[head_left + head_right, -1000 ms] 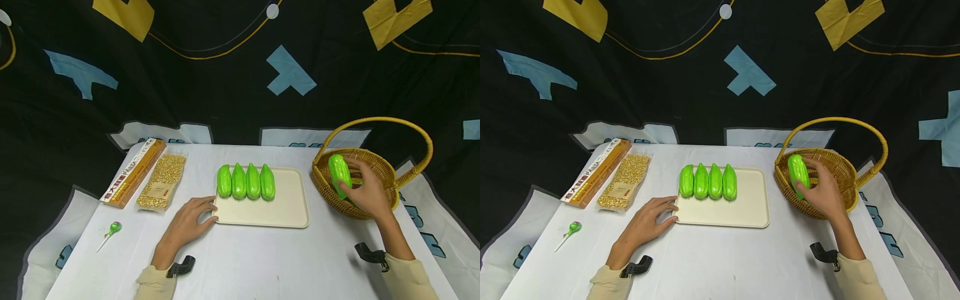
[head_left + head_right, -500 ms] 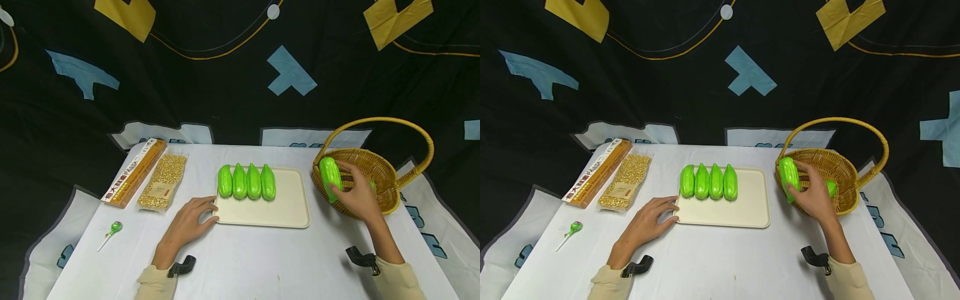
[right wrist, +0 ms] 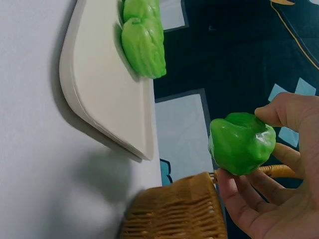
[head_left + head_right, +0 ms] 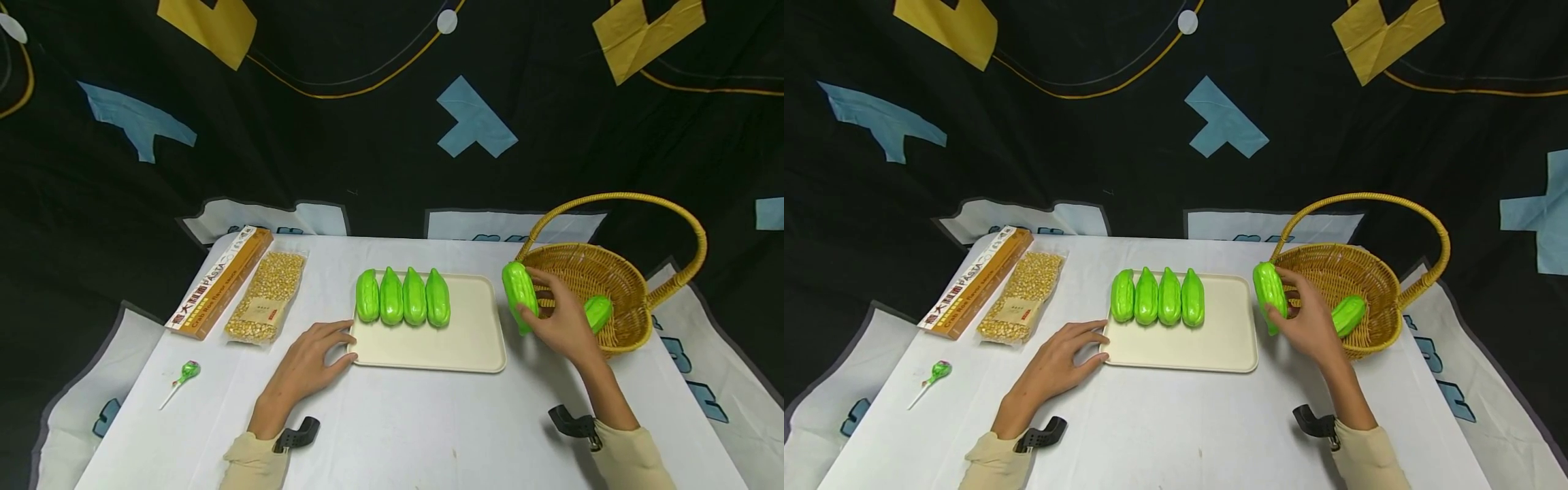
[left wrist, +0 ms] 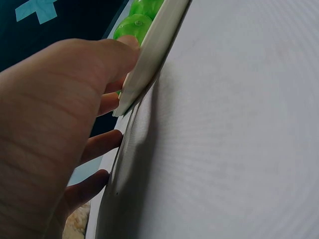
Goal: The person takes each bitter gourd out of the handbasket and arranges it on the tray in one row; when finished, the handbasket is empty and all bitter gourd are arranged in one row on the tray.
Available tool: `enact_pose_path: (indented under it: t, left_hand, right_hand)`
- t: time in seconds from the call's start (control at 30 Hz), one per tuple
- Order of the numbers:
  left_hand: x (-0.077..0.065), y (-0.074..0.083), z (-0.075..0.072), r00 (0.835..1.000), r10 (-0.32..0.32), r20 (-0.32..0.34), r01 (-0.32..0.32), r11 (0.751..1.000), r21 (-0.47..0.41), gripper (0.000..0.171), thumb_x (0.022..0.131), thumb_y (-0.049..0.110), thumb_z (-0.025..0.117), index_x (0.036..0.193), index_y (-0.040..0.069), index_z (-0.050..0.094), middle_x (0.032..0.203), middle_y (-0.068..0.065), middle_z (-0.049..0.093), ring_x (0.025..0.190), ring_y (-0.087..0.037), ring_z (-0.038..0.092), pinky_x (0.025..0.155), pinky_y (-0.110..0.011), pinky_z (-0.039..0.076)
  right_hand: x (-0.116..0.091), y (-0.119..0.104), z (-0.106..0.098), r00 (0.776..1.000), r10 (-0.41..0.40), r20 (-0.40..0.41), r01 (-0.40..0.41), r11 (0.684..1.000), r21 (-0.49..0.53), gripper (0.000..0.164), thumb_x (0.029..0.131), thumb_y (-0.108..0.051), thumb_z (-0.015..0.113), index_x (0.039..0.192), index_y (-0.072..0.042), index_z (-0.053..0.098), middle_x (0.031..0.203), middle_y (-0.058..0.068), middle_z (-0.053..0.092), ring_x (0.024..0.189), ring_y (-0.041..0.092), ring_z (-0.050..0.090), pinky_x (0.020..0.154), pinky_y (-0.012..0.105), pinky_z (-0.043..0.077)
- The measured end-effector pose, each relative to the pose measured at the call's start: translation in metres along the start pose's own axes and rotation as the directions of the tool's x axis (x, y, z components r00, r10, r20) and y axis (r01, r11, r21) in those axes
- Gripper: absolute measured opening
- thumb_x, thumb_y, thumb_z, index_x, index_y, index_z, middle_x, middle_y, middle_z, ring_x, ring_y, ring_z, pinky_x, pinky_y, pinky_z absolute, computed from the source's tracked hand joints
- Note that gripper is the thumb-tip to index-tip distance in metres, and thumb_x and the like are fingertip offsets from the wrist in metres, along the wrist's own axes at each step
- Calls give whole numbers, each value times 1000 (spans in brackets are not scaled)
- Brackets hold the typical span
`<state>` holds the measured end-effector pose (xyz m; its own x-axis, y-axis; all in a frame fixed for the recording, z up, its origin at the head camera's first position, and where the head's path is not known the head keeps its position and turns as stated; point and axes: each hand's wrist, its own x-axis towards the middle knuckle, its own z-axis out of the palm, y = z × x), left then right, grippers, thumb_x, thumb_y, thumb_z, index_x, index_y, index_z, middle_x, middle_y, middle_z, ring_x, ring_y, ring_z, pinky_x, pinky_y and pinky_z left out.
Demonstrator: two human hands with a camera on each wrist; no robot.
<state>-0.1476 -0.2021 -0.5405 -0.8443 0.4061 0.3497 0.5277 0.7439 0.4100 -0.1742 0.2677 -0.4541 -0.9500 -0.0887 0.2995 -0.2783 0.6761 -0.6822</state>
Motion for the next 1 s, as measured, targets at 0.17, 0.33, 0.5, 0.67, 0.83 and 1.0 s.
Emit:
enact_pose_path:
  t: [0.17, 0.33, 0.5, 0.67, 0.83, 1.0]
  left_hand:
    - [0, 0, 0, 1000, -2, 12, 2, 1000, 2, 27, 94, 37, 85, 116, 21, 79, 149, -1, 66, 131, -25, 64, 109, -49, 54]
    - [0, -1, -1, 1000, 7, 15, -7, 1000, -3, 32, 92, 40, 86, 116, 21, 79, 149, -1, 66, 132, -25, 63, 110, -49, 53]
    - [0, -1, -1, 1000, 13, 11, -13, 1000, -6, 33, 91, 41, 87, 116, 20, 79, 149, -2, 66, 132, -26, 64, 111, -49, 53]
    - [-1, -2, 0, 1000, 20, 6, -20, 1000, -3, 34, 92, 41, 87, 116, 19, 79, 149, -3, 66, 132, -26, 64, 111, -48, 53]
    - [0, -2, 0, 1000, 24, -1, -24, 1000, -3, 33, 91, 40, 87, 115, 18, 79, 148, -3, 66, 131, -27, 64, 110, -49, 54]
    - [-1, -2, 0, 1000, 23, -1, -23, 1000, -2, 33, 91, 40, 87, 115, 18, 79, 148, -4, 66, 131, -27, 64, 110, -49, 53]
  right_hand:
    - [0, 0, 10, 1000, -6, 15, 6, 1000, 25, 73, 92, -2, 80, 157, -1, 48, 141, 28, 60, 119, 45, 66, 88, 58, 63]
    - [2, -1, 17, 999, 5, 40, -7, 999, 37, 73, 93, -3, 80, 158, -2, 47, 140, 28, 61, 112, 44, 69, 84, 47, 65]
    - [4, -2, 24, 998, 17, 68, -20, 999, 45, 73, 93, -3, 81, 158, -2, 47, 142, 29, 61, 105, 44, 72, 79, 39, 64]
    - [7, -2, 32, 996, 29, 88, -35, 997, 66, 74, 93, -1, 81, 158, -1, 46, 144, 29, 60, 108, 45, 71, 81, 40, 64]
    - [11, -1, 40, 993, 44, 111, -55, 994, 96, 74, 93, -1, 81, 158, -2, 46, 144, 29, 60, 109, 45, 72, 84, 46, 63]
    - [13, -1, 47, 990, 52, 127, -66, 992, 105, 74, 93, -3, 81, 158, -3, 46, 144, 29, 60, 111, 46, 71, 88, 49, 64]
